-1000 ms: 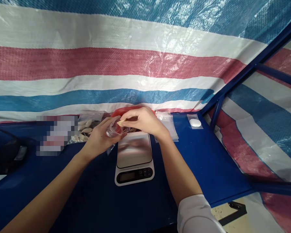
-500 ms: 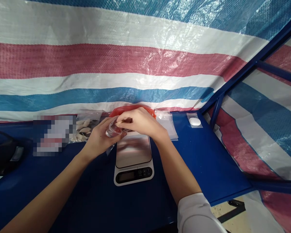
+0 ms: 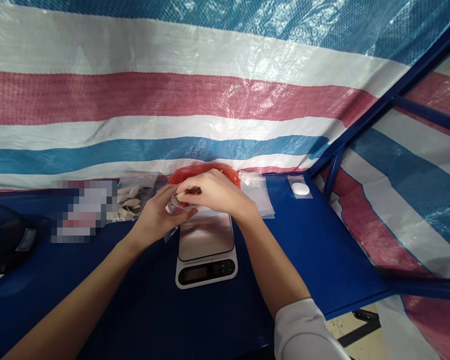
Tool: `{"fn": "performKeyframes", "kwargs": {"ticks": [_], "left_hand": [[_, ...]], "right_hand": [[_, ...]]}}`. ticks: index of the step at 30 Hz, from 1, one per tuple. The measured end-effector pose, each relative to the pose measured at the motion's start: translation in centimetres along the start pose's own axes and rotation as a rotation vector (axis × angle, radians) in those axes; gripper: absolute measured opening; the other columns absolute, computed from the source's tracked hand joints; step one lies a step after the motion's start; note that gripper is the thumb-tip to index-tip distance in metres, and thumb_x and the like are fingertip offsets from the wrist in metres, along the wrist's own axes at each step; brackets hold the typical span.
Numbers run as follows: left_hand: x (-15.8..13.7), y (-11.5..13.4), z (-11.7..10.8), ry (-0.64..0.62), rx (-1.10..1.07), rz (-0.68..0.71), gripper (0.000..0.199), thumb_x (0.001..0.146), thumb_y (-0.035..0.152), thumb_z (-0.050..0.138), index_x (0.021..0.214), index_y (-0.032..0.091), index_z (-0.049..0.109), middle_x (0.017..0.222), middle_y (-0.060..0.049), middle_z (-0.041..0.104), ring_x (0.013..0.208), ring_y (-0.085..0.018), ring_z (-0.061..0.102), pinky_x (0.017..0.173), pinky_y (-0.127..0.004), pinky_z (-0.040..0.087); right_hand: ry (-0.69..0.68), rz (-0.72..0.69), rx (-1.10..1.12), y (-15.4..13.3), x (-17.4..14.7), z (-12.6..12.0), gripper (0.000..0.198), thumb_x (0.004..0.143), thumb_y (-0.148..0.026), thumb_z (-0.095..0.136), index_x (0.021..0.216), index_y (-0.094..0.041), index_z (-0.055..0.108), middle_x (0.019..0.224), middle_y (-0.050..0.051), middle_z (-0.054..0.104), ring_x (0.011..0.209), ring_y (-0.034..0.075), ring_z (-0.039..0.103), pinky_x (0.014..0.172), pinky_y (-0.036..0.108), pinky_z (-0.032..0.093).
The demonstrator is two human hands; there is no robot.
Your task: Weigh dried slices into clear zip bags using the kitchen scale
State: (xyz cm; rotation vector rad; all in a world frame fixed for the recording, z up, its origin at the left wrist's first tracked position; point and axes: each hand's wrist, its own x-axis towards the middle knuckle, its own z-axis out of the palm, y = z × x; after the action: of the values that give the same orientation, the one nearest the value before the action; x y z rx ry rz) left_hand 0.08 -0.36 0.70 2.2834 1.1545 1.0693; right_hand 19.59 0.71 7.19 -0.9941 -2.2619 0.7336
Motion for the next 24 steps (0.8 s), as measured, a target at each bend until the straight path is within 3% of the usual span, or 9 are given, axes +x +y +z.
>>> {"fn": "performKeyframes", "kwargs": {"ticks": [4, 14, 19, 24], "left_hand": [[0.0, 0.1, 0.1, 0.005, -0.033, -0.015, 0.036, 0.082, 0.037, 0.074, 0.114, 0.022, 0.066, 0.115, -0.007, 0.07, 0.106, -0.025, 0.067, 0.096, -0.04, 0.054], [0.1, 0.3, -0.1, 0.013, -0.105, -0.099, 0.045, 0.079, 0.041, 0.075, 0.118, 0.02, 0.065, 0.115, -0.008, 0.07, 0.099, -0.024, 0.068, 0.089, -0.038, 0.056], [0.1, 0.0, -0.2, 0.068, -0.076, -0.138, 0.055, 0.079, 0.048, 0.075, 0.125, 0.021, 0.063, 0.121, -0.009, 0.07, 0.109, -0.027, 0.068, 0.099, -0.042, 0.054], [0.1, -0.5, -0.5, 0.146, -0.076, -0.191, 0.059, 0.08, 0.049, 0.075, 0.129, 0.02, 0.062, 0.123, -0.009, 0.07, 0.112, -0.028, 0.067, 0.102, -0.043, 0.054]], "right_hand": [[-0.044, 0.011, -0.086, -0.1, 0.3, 0.7, 0.021, 0.088, -0.014, 0.062, 0.072, -0.023, 0.072, 0.068, -0.006, 0.065, 0.064, 0.011, 0.052, 0.067, 0.027, 0.039], [-0.072, 0.033, -0.046, 0.0, 0.6, 0.9, 0.015, 0.09, -0.018, 0.066, 0.086, -0.027, 0.077, 0.083, -0.005, 0.074, 0.074, 0.013, 0.062, 0.072, 0.027, 0.045], [0.021, 0.033, 0.06, 0.7, 0.0, -0.3, 0.015, 0.088, -0.018, 0.068, 0.097, -0.024, 0.079, 0.093, -0.002, 0.078, 0.078, 0.014, 0.068, 0.077, 0.027, 0.051], [0.175, 0.088, 0.086, 3.7, -1.0, -2.1, 0.016, 0.088, -0.024, 0.068, 0.1, -0.021, 0.079, 0.105, 0.003, 0.078, 0.091, 0.018, 0.072, 0.084, 0.031, 0.055]]}}
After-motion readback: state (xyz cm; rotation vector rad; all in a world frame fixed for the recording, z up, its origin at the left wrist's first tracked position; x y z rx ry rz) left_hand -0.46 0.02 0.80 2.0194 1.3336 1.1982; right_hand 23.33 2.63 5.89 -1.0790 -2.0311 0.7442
